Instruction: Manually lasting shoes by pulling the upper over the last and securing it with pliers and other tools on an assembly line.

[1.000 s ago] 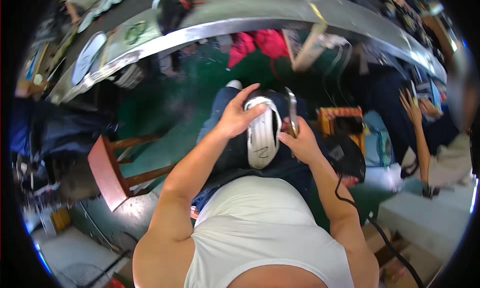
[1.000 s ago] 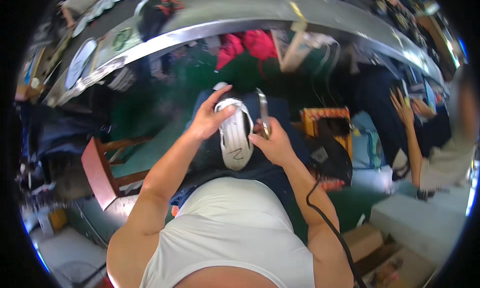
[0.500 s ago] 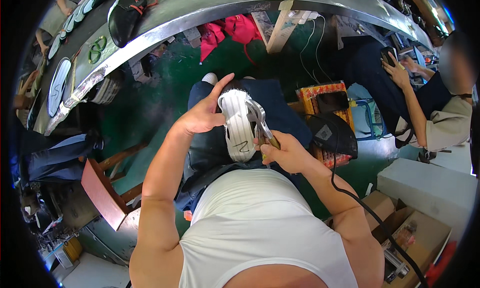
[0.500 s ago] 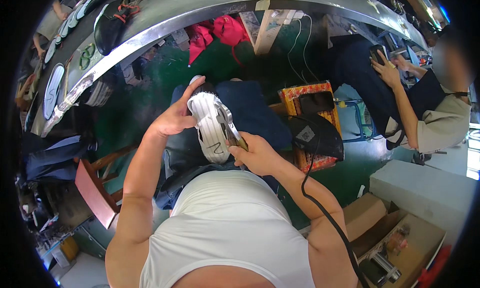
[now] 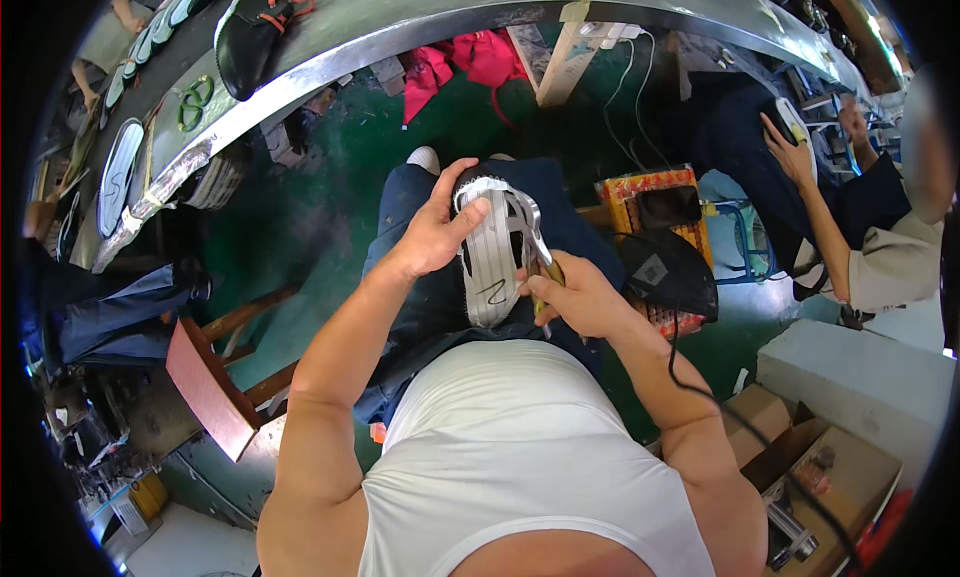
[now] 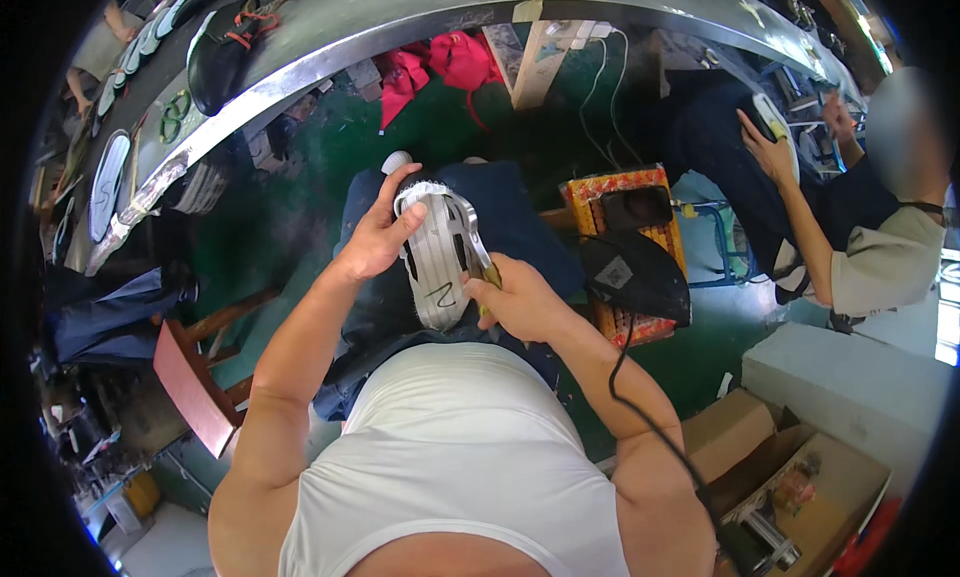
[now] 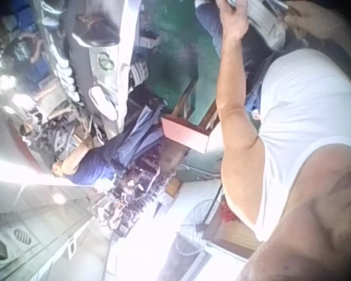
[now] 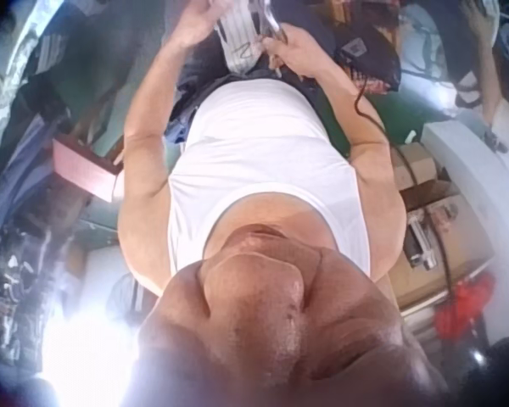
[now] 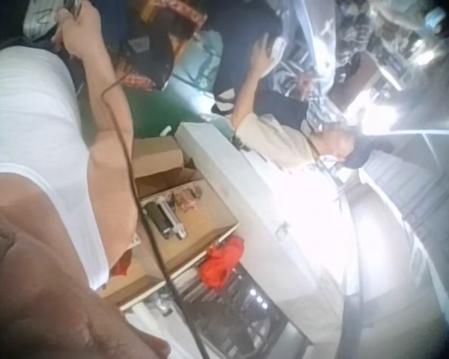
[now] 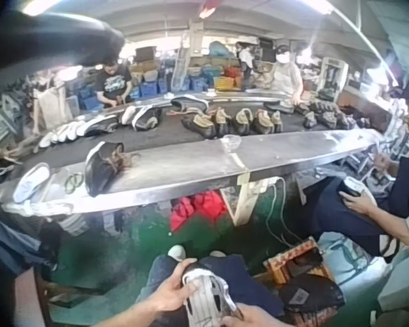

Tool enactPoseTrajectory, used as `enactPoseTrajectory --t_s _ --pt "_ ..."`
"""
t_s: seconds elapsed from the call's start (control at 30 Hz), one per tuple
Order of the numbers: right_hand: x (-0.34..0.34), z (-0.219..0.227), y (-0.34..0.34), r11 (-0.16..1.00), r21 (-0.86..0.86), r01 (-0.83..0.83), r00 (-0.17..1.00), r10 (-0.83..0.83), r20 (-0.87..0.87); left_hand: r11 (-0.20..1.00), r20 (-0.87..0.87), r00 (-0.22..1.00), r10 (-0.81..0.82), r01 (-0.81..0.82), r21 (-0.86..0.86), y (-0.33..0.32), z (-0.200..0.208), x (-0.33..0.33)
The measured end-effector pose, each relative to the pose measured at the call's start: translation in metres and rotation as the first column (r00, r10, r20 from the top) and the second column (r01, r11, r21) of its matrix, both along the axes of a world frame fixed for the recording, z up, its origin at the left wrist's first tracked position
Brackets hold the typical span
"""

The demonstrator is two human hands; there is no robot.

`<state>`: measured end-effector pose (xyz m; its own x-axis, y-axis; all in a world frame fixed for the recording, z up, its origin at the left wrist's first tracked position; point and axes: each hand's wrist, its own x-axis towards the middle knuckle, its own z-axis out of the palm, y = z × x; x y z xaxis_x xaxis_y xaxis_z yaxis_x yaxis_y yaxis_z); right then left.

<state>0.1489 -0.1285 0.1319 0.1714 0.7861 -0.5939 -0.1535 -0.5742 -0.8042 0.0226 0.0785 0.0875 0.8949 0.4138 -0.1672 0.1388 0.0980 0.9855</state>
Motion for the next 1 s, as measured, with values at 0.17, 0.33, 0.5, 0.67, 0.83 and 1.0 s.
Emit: enactPoseTrajectory --t_s 0.17,0.33,0.5,0.67,0.83,1.0 --pt "0.016 0.011 0.013 0.991 0.098 0.087 0.950 -0.053 -0.307 0.994 0.055 0.997 -0.050 0.055 -0.097 0.003 0.008 -0.004" --pt "0.009 0.002 0.012 0.970 0.110 0.218 0.914 -0.163 -0.372 0.999 0.005 1.000 -0.023 0.023 -0.030 0.006 -0.001 -0.004" --pt "0.032 0.020 0.029 0.977 0.116 -0.180 0.973 0.160 0.169 0.883 0.054 0.990 0.127 -0.138 0.448 0.007 -0.027 0.000" --pt "0.033 0.009 0.034 1.000 0.009 -0.018 0.989 0.019 -0.145 0.995 0.008 1.000 -0.012 0.011 0.100 0.014 -0.019 0.005" --pt "0.018 -0.045 0.037 0.967 0.226 -0.118 0.825 -0.032 0.565 1.000 0.000 1.000 -0.022 0.022 0.005 0.025 -0.029 0.009" --pt "0.017 -0.013 0.034 0.966 0.037 -0.255 0.703 0.159 0.693 0.928 0.096 0.979 -0.179 0.201 -0.315 0.044 -0.025 0.001"
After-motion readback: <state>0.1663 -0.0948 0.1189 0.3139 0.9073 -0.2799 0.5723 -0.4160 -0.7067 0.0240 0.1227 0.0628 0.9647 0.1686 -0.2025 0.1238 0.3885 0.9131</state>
